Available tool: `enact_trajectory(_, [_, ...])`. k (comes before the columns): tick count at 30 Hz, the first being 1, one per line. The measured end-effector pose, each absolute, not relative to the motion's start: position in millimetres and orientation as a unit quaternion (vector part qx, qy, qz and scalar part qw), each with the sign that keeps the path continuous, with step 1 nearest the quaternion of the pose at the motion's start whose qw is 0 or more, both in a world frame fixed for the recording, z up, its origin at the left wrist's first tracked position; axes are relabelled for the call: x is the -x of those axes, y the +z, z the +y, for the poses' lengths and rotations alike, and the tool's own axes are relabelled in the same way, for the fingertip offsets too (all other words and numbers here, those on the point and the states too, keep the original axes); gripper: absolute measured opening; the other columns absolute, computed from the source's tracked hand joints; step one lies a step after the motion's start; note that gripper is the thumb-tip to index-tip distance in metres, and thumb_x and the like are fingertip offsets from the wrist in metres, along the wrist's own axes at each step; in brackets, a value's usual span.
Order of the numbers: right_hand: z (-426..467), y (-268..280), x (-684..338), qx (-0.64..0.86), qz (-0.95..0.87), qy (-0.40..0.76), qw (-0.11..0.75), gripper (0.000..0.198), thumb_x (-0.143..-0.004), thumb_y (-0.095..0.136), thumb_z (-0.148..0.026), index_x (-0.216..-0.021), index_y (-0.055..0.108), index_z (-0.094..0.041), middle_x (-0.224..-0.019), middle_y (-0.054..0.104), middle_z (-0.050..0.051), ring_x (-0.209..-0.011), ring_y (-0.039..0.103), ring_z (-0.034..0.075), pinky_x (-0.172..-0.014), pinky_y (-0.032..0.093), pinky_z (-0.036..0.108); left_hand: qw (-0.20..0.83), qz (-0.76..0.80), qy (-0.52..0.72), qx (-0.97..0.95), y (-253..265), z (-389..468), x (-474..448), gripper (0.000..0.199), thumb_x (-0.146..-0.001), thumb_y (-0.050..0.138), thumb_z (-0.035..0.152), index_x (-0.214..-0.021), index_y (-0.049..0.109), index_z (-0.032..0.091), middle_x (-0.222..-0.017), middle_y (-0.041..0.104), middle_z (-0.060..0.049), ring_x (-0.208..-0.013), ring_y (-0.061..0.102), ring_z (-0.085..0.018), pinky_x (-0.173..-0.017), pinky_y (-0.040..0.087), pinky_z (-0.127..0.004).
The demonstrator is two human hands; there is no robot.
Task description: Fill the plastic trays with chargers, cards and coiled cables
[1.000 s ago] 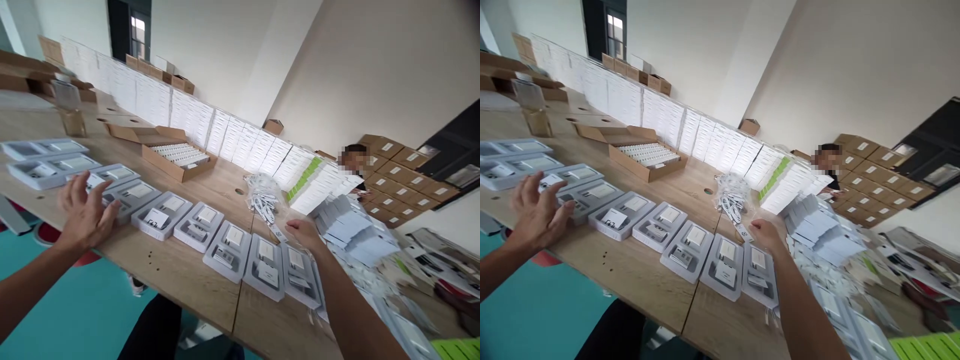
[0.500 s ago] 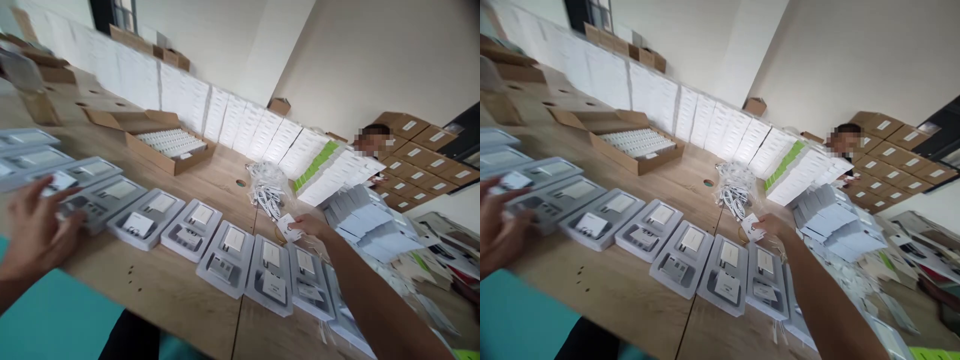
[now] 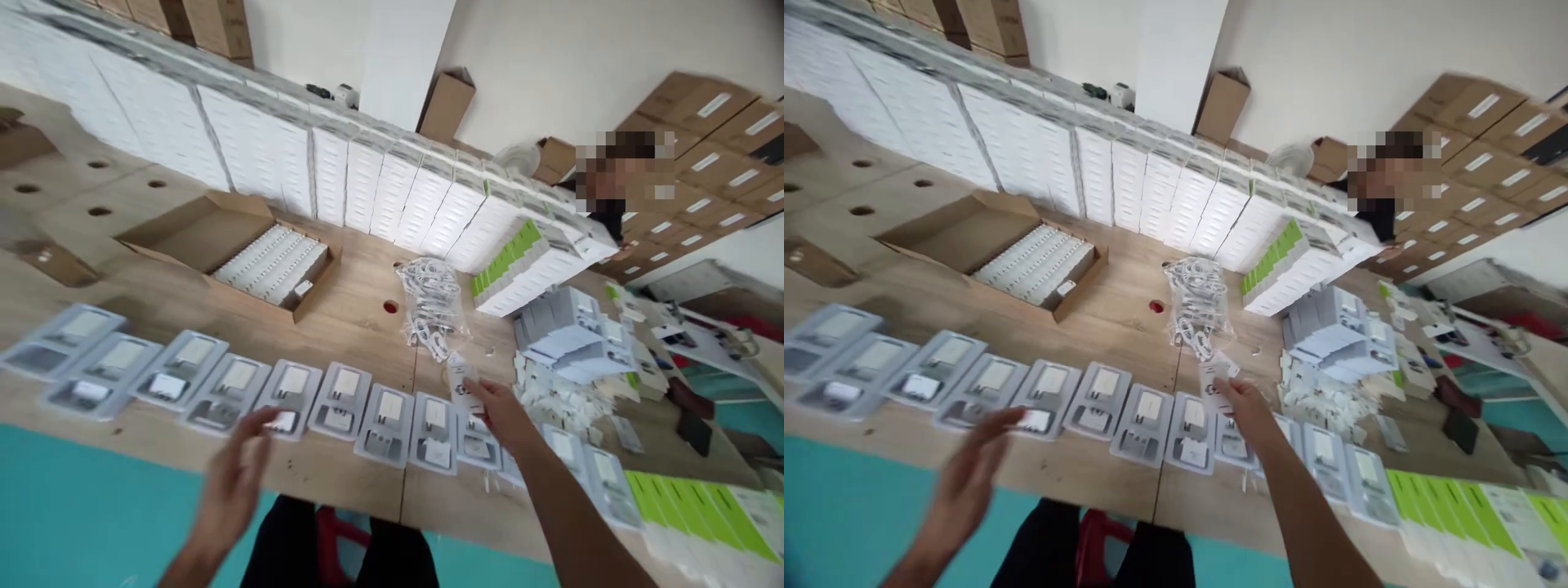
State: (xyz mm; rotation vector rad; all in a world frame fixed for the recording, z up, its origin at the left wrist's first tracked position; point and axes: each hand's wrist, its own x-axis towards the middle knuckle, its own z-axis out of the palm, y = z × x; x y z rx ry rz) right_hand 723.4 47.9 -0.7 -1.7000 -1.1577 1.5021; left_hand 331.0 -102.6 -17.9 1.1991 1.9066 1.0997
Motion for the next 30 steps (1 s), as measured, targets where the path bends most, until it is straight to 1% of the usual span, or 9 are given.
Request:
enact_trajectory(1, [23, 5, -695, 0.603, -0.408, 0.613, 0.308, 0.041, -0.073, 0.068, -0.053, -0.09, 0.071, -0.016, -0.074, 0.069, 0.005, -0.061, 0.059, 0.017, -0.056, 0.044, 0.027, 0.428, 0.67, 0.419, -0.438, -4, -98, -354, 0.025, -0.083, 0.048, 0.052, -0.102, 0.062, 0.045, -0.105, 0.071, 0.004, -0.104, 0.064, -0.027, -0.088, 0.051, -0.041])
enact_trajectory(3, [-17, 17, -646, 0.554, -0.378, 0.668, 0.322, 0.04, -0.076, 0.067, -0.052, -0.095, 0.07, -0.017, -0.076, 0.069, 0.005, -0.059, 0.057, 0.015, -0.053, 0.042, 0.026, 0.638, 0.539, 0.377, -0.401, 16, -84, -397, 0.034, -0.086, 0.045, 0.054, -0.095, 0.066, 0.029, -0.094, 0.073, -0.005, -0.085, 0.068, -0.025, -0.068, 0.053, -0.036])
enact_trajectory(5, [-42, 25, -616, 0.534, -0.378, 0.682, 0.327, 0.037, -0.079, 0.066, -0.051, -0.094, 0.071, -0.017, -0.07, 0.067, 0.003, -0.056, 0.053, 0.014, -0.05, 0.038, 0.024, 0.712, 0.479, 0.346, -0.379, 27, -70, -425, 0.034, -0.082, 0.055, 0.053, -0.085, 0.065, 0.021, -0.08, 0.072, -0.007, -0.071, 0.067, -0.021, -0.056, 0.048, -0.028])
enact_trajectory(9, [-51, 21, -608, 0.503, -0.392, 0.699, 0.324, 0.034, -0.079, 0.066, -0.05, -0.092, 0.071, -0.019, -0.067, 0.064, 0.0, -0.055, 0.049, 0.011, -0.049, 0.034, 0.022, 0.668, 0.532, 0.328, -0.404, 34, -54, -440, 0.027, -0.079, 0.062, 0.045, -0.067, 0.06, 0.021, -0.059, 0.063, -0.001, -0.055, 0.06, -0.015, -0.044, 0.039, -0.023])
enact_trajectory(15, [-29, 7, -620, 0.377, -0.368, 0.782, 0.333, 0.032, -0.08, 0.068, -0.042, -0.105, 0.065, -0.022, -0.085, 0.068, 0.002, -0.071, 0.059, 0.014, -0.061, 0.046, 0.025, 0.63, 0.609, 0.273, -0.396, 48, -49, -438, 0.026, -0.079, 0.062, 0.036, -0.059, 0.058, 0.02, -0.051, 0.059, 0.002, -0.044, 0.049, -0.01, -0.041, 0.03, -0.022])
enact_trajectory(18, [-24, 7, -620, 0.346, -0.373, 0.797, 0.326, 0.024, -0.082, 0.066, -0.038, -0.101, 0.065, -0.022, -0.078, 0.066, 0.0, -0.067, 0.058, 0.013, -0.059, 0.044, 0.024, 0.652, 0.614, 0.263, -0.36, 55, -48, -440, 0.023, -0.078, 0.062, 0.035, -0.063, 0.059, 0.018, -0.051, 0.059, 0.001, -0.044, 0.051, -0.011, -0.041, 0.031, -0.022])
enact_trajectory(24, [-27, 10, -613, 0.362, -0.558, 0.644, 0.378, 0.02, -0.09, 0.052, -0.029, -0.095, 0.072, -0.025, -0.082, 0.065, 0.004, -0.076, 0.06, 0.016, -0.068, 0.046, 0.028, 0.738, 0.548, 0.31, -0.243, 63, -48, -424, 0.026, -0.08, 0.056, 0.04, -0.077, 0.063, 0.015, -0.064, 0.065, -0.005, -0.056, 0.064, -0.017, -0.043, 0.042, -0.023])
enact_trajectory(27, [-30, 9, -598, 0.336, -0.658, 0.552, 0.387, 0.029, -0.091, 0.047, -0.022, -0.103, 0.072, -0.028, -0.083, 0.063, 0.004, -0.075, 0.06, 0.016, -0.068, 0.046, 0.028, 0.712, 0.574, 0.279, -0.293, 67, -47, -404, 0.031, -0.078, 0.063, 0.046, -0.073, 0.061, 0.016, -0.066, 0.066, -0.006, -0.059, 0.065, -0.017, -0.047, 0.047, -0.023])
enact_trajectory(30, [-35, 7, -569, 0.371, -0.641, 0.56, 0.37, 0.03, -0.092, 0.047, -0.023, -0.112, 0.068, -0.028, -0.092, 0.066, 0.005, -0.083, 0.062, 0.017, -0.072, 0.049, 0.028, 0.685, 0.59, 0.265, -0.334, 64, -46, -373, 0.032, -0.071, 0.073, 0.044, -0.069, 0.057, 0.017, -0.061, 0.064, -0.003, -0.056, 0.064, -0.015, -0.047, 0.048, -0.022])
